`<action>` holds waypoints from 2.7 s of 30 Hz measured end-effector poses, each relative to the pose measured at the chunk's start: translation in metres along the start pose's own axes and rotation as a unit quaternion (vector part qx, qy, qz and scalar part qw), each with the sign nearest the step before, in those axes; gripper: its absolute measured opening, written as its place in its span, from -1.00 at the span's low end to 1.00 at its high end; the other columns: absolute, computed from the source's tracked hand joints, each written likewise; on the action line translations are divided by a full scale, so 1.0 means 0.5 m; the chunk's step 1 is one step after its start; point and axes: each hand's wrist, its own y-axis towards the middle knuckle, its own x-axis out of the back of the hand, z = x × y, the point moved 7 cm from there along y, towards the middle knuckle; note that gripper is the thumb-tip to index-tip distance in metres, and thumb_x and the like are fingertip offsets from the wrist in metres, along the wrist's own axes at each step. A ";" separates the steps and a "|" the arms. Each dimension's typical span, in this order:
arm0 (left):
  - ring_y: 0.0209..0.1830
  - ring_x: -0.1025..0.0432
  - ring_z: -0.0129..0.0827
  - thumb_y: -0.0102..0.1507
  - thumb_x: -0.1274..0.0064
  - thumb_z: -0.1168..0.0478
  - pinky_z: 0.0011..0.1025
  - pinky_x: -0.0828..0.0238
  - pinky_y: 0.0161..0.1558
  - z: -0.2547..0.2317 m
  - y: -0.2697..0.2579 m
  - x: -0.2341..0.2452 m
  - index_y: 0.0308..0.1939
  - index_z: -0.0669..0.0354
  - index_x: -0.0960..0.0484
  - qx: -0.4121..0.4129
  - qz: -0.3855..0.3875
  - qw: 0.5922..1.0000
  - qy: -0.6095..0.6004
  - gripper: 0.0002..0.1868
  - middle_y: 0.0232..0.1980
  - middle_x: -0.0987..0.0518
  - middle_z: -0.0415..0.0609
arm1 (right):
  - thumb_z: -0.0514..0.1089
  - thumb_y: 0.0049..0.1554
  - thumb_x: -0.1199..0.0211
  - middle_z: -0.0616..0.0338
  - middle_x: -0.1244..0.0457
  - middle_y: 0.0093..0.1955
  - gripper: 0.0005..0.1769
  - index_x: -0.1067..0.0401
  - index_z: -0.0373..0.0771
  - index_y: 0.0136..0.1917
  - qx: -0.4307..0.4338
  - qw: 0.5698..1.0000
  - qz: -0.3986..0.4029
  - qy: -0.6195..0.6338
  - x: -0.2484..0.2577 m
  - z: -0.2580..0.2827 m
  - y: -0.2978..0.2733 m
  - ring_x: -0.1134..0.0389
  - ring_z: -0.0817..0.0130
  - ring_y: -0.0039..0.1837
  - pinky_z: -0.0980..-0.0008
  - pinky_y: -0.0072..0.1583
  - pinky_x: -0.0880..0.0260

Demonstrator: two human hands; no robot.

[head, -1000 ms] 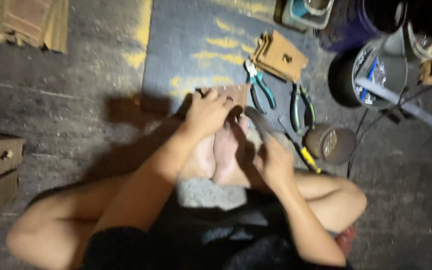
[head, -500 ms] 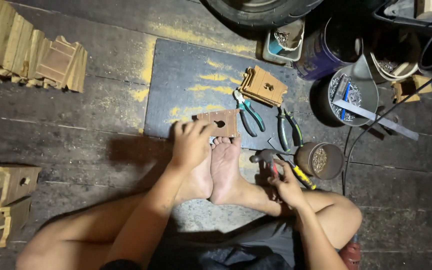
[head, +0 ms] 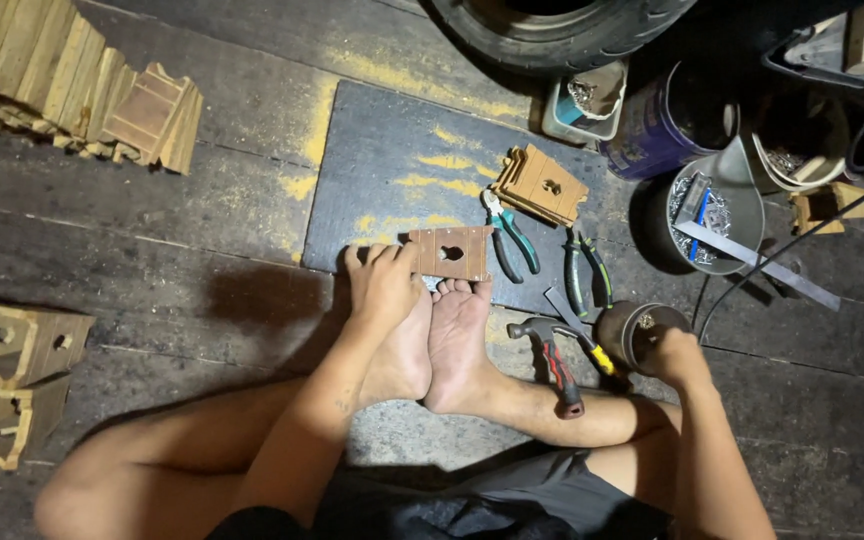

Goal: The person assembles small wooden components by aligning pieces, securing them with pliers and a hammer, and drilling a hole using a power drill.

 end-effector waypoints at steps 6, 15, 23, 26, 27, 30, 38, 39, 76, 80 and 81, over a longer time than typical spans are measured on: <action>0.01 -0.56 -0.19 0.06 -0.24 0.08 0.25 -0.07 0.30 -0.009 0.001 0.002 -0.02 -0.19 -0.60 -0.018 -0.015 1.000 0.016 -0.61 -0.19 -0.68 -0.15 | -0.06 -0.01 -0.43 -0.29 -0.51 0.01 -0.58 -0.73 -0.23 0.10 -0.007 0.997 0.017 -0.074 -0.072 -0.033 0.127 -0.55 -0.24 0.13 -0.17 0.12 -0.58; 0.02 -0.56 -0.13 0.10 -0.21 0.13 0.13 -0.24 0.21 -0.001 0.018 0.004 -0.03 -0.16 -0.58 0.005 0.045 0.998 -0.038 -0.65 -0.14 -0.68 -0.13 | 0.07 0.09 -0.28 -0.39 -0.48 0.07 -0.49 -0.66 -0.23 0.21 0.037 0.999 -0.006 -0.021 -0.008 0.049 0.014 -0.49 -0.36 0.21 -0.19 0.26 -0.51; -0.18 -0.60 -0.05 0.07 -0.22 0.16 0.15 -0.22 0.30 0.007 0.007 -0.035 -0.16 -0.06 -0.59 -0.056 -0.028 0.998 -0.027 -0.73 -0.29 -0.64 0.00 | -0.01 0.05 -0.38 -0.30 -0.45 -0.15 -0.65 -0.61 -0.30 -0.01 0.087 0.984 -0.119 0.103 0.040 0.036 -0.012 -0.48 -0.34 0.11 -0.17 0.11 -0.43; -0.23 -0.59 -0.05 0.08 -0.22 0.17 0.12 -0.24 0.29 0.009 0.003 -0.043 -0.19 -0.02 -0.61 -0.086 -0.067 0.994 -0.026 -0.77 -0.32 -0.61 0.03 | -0.02 0.05 -0.36 -0.33 -0.42 -0.18 -0.69 -0.60 -0.29 -0.04 0.089 0.982 -0.127 0.109 0.033 0.026 -0.018 -0.47 -0.35 0.10 -0.16 0.09 -0.40; -0.25 -0.58 -0.07 0.09 -0.21 0.16 0.07 -0.26 0.28 0.008 0.001 -0.049 -0.21 -0.02 -0.60 -0.103 -0.090 0.990 -0.020 -0.79 -0.34 -0.59 0.02 | -0.04 0.05 -0.36 -0.34 -0.42 -0.18 -0.70 -0.59 -0.30 -0.05 0.087 0.981 -0.132 0.115 0.031 0.023 -0.020 -0.47 -0.35 0.09 -0.16 0.10 -0.40; -0.29 -0.56 -0.09 0.10 -0.20 0.16 0.01 -0.28 0.29 0.005 -0.002 -0.047 -0.24 0.00 -0.60 -0.120 -0.124 0.985 -0.018 -0.82 -0.38 -0.54 0.01 | -0.11 0.04 -0.38 -0.37 -0.40 -0.16 -0.73 -0.56 -0.35 -0.07 0.112 0.976 -0.154 0.109 0.035 0.021 -0.019 -0.46 -0.39 0.08 -0.18 0.08 -0.37; -0.38 -0.53 -0.09 0.08 -0.20 0.16 -0.12 -0.36 0.29 0.007 0.002 -0.047 -0.29 0.02 -0.58 -0.151 -0.167 0.974 -0.039 -0.83 -0.44 -0.48 0.03 | -0.05 0.00 -0.41 -0.12 -0.50 -0.06 -0.67 -0.61 -0.07 0.07 0.092 0.984 -0.130 0.081 0.021 0.014 0.007 -0.50 -0.19 0.17 -0.12 0.19 -0.48; -0.39 -0.53 -0.08 0.08 -0.20 0.16 -0.13 -0.39 0.27 0.010 0.002 -0.052 -0.30 0.04 -0.58 -0.155 -0.168 0.972 -0.046 -0.83 -0.44 -0.47 0.04 | -0.03 0.02 -0.40 -0.09 -0.50 -0.05 -0.67 -0.62 -0.03 0.08 0.091 0.985 -0.128 0.072 0.017 0.010 0.012 -0.50 -0.17 0.18 -0.11 0.21 -0.49; -0.13 -0.57 -0.37 0.05 -0.22 0.04 -0.15 -0.22 0.24 0.004 -0.009 0.024 -0.20 -0.29 -0.60 -0.014 -0.116 0.991 -0.065 -0.75 -0.30 -0.60 -0.29 | -0.08 0.01 -0.26 -0.32 -0.49 -0.03 -0.61 -0.68 -0.31 0.03 0.033 0.999 -0.024 -0.028 0.007 0.050 0.053 -0.54 -0.24 0.12 -0.14 0.16 -0.54; -0.10 -0.56 -0.37 0.05 -0.21 0.04 -0.12 -0.20 0.27 0.008 -0.009 0.014 -0.22 -0.25 -0.59 0.000 -0.111 0.992 -0.067 -0.77 -0.28 -0.60 -0.28 | -0.10 0.01 -0.29 -0.44 -0.46 -0.07 -0.59 -0.66 -0.45 0.01 0.058 0.998 -0.020 -0.011 -0.022 0.034 0.082 -0.51 -0.39 0.10 -0.20 0.10 -0.53; -0.09 -0.56 -0.37 0.05 -0.22 0.04 -0.11 -0.19 0.27 0.007 -0.009 0.014 -0.22 -0.26 -0.58 0.000 -0.106 0.992 -0.073 -0.76 -0.28 -0.60 -0.29 | -0.05 0.02 -0.29 -0.40 -0.47 -0.09 -0.59 -0.66 -0.41 0.00 0.074 0.997 -0.018 -0.011 -0.021 0.042 0.072 -0.51 -0.37 0.11 -0.22 0.11 -0.52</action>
